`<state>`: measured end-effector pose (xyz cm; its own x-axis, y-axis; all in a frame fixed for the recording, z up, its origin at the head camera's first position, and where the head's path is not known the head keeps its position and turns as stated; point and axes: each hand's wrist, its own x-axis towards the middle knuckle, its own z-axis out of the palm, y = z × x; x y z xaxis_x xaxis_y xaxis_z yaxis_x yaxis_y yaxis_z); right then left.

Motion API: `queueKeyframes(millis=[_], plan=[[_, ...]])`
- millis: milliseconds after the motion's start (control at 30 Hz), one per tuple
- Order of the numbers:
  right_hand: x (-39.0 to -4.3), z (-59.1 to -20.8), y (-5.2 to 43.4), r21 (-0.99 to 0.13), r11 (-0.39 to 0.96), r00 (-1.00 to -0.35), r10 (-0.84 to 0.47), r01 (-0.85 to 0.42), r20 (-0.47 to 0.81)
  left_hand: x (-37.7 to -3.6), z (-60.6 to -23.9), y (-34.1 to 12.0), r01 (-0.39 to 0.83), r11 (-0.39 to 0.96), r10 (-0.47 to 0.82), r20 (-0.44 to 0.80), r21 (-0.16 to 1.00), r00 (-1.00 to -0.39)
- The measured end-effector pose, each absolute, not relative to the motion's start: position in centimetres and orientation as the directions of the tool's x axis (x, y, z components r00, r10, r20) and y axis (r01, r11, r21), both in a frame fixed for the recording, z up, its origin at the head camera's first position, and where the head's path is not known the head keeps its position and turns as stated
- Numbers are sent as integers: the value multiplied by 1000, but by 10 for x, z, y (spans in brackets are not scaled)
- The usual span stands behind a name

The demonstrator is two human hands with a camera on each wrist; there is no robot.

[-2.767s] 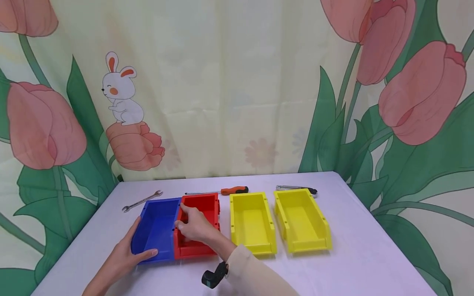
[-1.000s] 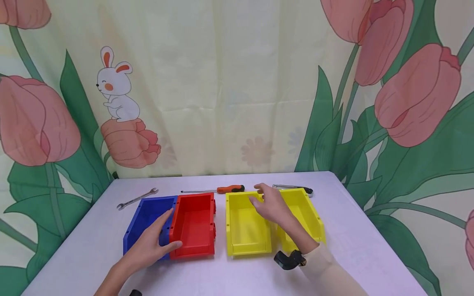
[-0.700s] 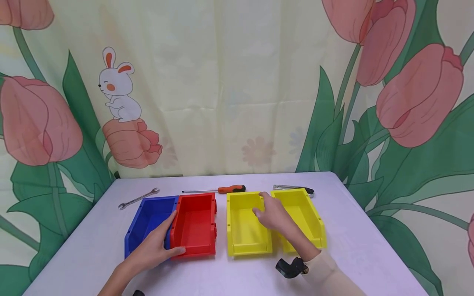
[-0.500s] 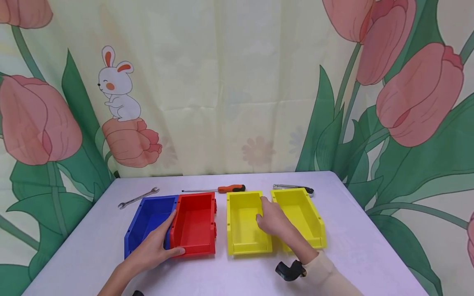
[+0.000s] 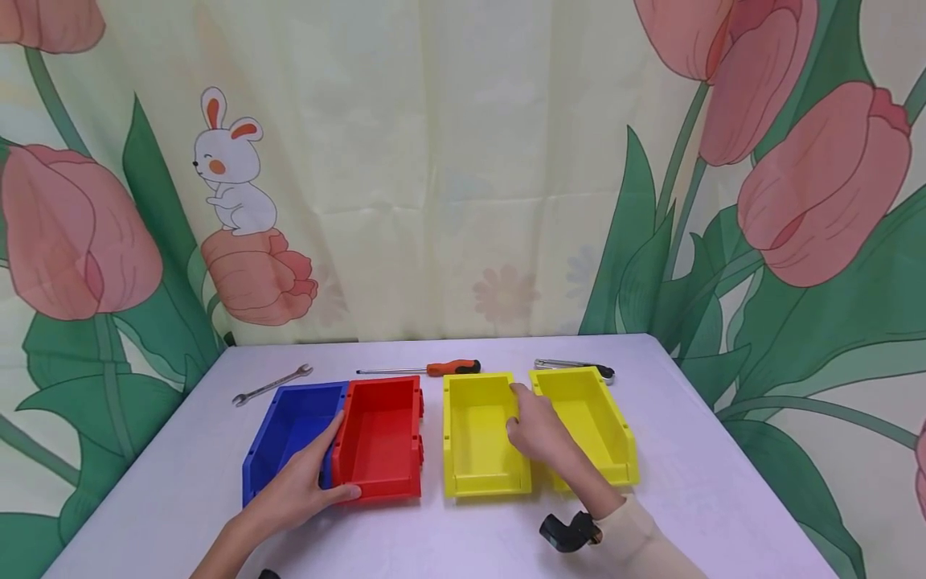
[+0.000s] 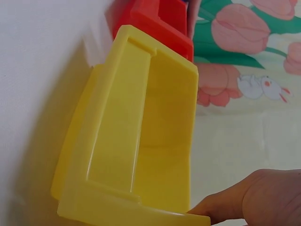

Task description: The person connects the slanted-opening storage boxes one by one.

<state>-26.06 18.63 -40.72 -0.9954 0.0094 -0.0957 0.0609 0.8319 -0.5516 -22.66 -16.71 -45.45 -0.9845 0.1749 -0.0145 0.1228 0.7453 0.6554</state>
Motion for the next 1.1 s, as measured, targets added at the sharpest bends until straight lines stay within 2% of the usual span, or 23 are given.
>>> queueKeyframes(millis=[500, 800, 1100], plan=[[-260, -401, 187, -589, 806, -998, 21, 55, -64, -227, -454, -170, 108, 720, 179, -32, 686, -983], [-262, -386, 183, -621, 784, -999, -38, -22, -13, -227, -453, -173, 132, 703, 201, -17, 698, -979], [-264, -374, 177, -632, 775, -999, -45, -33, -2, -226, -453, -174, 150, 693, 219, -7, 705, -976]])
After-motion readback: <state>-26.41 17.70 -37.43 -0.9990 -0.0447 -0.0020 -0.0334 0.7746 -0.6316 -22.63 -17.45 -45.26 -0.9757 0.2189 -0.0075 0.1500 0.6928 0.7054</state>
